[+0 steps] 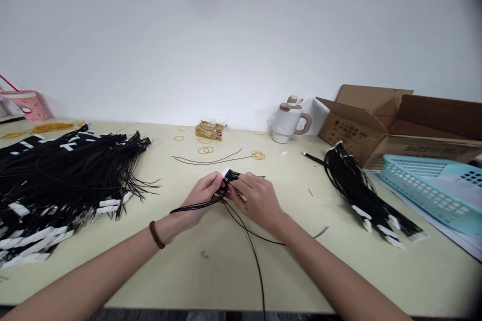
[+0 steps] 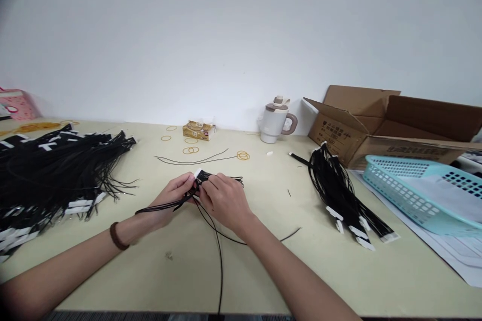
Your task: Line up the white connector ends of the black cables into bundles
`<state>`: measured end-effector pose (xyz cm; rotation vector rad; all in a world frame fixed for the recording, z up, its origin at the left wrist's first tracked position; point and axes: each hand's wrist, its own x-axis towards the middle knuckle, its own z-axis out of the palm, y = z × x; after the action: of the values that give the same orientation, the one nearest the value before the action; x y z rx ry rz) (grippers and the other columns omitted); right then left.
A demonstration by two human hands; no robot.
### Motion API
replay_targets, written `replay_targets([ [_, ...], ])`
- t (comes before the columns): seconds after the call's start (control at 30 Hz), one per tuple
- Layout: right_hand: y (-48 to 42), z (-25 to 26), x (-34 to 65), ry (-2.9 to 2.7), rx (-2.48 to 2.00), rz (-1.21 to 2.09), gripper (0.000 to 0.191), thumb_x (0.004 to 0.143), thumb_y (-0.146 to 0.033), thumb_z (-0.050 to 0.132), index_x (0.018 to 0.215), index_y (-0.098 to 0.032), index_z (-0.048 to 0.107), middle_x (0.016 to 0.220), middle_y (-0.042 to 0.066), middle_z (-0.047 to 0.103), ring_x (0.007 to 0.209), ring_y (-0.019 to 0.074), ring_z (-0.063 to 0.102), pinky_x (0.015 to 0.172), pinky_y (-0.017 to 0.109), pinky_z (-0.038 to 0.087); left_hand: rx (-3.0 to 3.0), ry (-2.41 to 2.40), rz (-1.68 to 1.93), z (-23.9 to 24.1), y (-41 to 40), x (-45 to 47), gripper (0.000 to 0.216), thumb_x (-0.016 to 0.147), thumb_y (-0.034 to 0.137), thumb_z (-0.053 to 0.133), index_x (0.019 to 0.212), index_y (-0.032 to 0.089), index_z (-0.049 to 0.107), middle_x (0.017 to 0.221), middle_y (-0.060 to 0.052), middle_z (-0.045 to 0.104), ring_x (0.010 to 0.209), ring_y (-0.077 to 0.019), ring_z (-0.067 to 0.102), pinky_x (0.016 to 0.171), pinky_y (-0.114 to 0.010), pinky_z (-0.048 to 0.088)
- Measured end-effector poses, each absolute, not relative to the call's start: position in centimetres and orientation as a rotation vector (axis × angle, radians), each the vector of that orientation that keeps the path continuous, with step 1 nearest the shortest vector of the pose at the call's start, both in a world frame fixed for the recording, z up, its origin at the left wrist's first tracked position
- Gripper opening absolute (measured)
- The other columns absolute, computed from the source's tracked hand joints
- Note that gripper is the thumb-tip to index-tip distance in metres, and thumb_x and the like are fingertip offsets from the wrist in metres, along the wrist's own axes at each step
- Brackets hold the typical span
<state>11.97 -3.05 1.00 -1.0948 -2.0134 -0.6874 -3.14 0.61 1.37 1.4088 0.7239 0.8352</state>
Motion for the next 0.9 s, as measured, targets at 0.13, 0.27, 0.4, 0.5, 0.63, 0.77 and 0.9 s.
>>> replay_targets([
  [0.13, -3.08, 1.03, 11.94, -1.977, -1.080, -0.716, 0.024, 0.085, -0.018, 0.043, 0.062, -0.017, 0.050, 0.057, -0.001, 0.050, 0.056, 0.0108, 0.040, 0.052, 0.024, 0.026, 1.389, 0.695, 0.835, 1.54, 0.54, -3.14, 0.032, 0.078, 0.046, 0.048, 0.069, 0.016, 0.046, 0.066, 0.002, 0.046, 0.067, -0.0126, 0.050, 0.062, -0.027, 0.044],
  [0.27, -3.07, 1.07, 11.89, -1.978, -1.076, -0.717, 0.024, 0.086, -0.018, 0.042, 0.063, -0.017, 0.049, 0.059, -0.001, 0.050, 0.056, 0.0107, 0.041, 0.052, 0.024, 0.027, 1.365, 0.666, 0.833, 1.46, 0.60, -3.23, 0.031, 0.078, 0.046, 0.048, 0.070, 0.016, 0.048, 0.070, 0.001, 0.051, 0.068, -0.0130, 0.051, 0.062, -0.027, 0.045],
  [0.4, -2.93, 1.14, 11.83, -1.978, -1.072, -0.710, 0.024, 0.086, -0.018, 0.041, 0.063, -0.017, 0.049, 0.058, -0.001, 0.050, 0.056, 0.0106, 0.041, 0.052, 0.024, 0.027, 1.318, 0.671, 0.818, 1.33, 0.60, -3.27, 0.030, 0.077, 0.047, 0.049, 0.073, 0.017, 0.051, 0.074, -0.001, 0.055, 0.071, -0.0150, 0.054, 0.064, -0.029, 0.046],
  [0.5, -2.77, 1.01, 11.83, -1.977, -1.070, -0.709, 0.023, 0.085, -0.018, 0.042, 0.063, -0.017, 0.050, 0.058, -0.001, 0.050, 0.056, 0.0107, 0.041, 0.052, 0.025, 0.028, 1.306, 0.684, 0.814, 1.34, 0.61, -3.27, 0.030, 0.077, 0.047, 0.050, 0.076, 0.017, 0.052, 0.075, -0.002, 0.057, 0.073, -0.0161, 0.055, 0.065, -0.029, 0.046],
  [0.63, -2.73, 0.74, 11.84, -2.000, -1.046, -0.677, 0.019, 0.084, -0.017, 0.042, 0.068, -0.017, 0.052, 0.061, 0.000, 0.052, 0.058, 0.0111, 0.044, 0.054, 0.024, 0.030, 1.274, 0.683, 0.833, 1.42, 0.79, -3.35, 0.030, 0.078, 0.047, 0.048, 0.079, 0.017, 0.052, 0.076, -0.003, 0.056, 0.074, -0.0169, 0.056, 0.067, -0.030, 0.046],
  [0.77, -2.86, 0.81, 11.89, -2.010, -1.033, -0.683, 0.020, 0.085, -0.017, 0.041, 0.068, -0.017, 0.053, 0.060, 0.000, 0.052, 0.057, 0.0112, 0.044, 0.054, 0.024, 0.031, 1.311, 0.684, 0.860, 1.61, 0.94, -3.41, 0.029, 0.078, 0.046, 0.048, 0.075, 0.017, 0.051, 0.074, -0.003, 0.055, 0.071, -0.0164, 0.055, 0.066, -0.030, 0.046],
  [0.9, -2.80, 0.89, 12.01, -2.011, -1.036, -0.688, 0.021, 0.085, -0.017, 0.041, 0.067, -0.017, 0.052, 0.060, 0.000, 0.051, 0.056, 0.0108, 0.043, 0.052, 0.024, 0.029, 1.357, 0.675, 0.852, 1.68, 0.95, -3.44, 0.029, 0.078, 0.045, 0.049, 0.070, 0.017, 0.048, 0.069, 0.000, 0.052, 0.068, -0.0146, 0.054, 0.063, -0.028, 0.046],
])
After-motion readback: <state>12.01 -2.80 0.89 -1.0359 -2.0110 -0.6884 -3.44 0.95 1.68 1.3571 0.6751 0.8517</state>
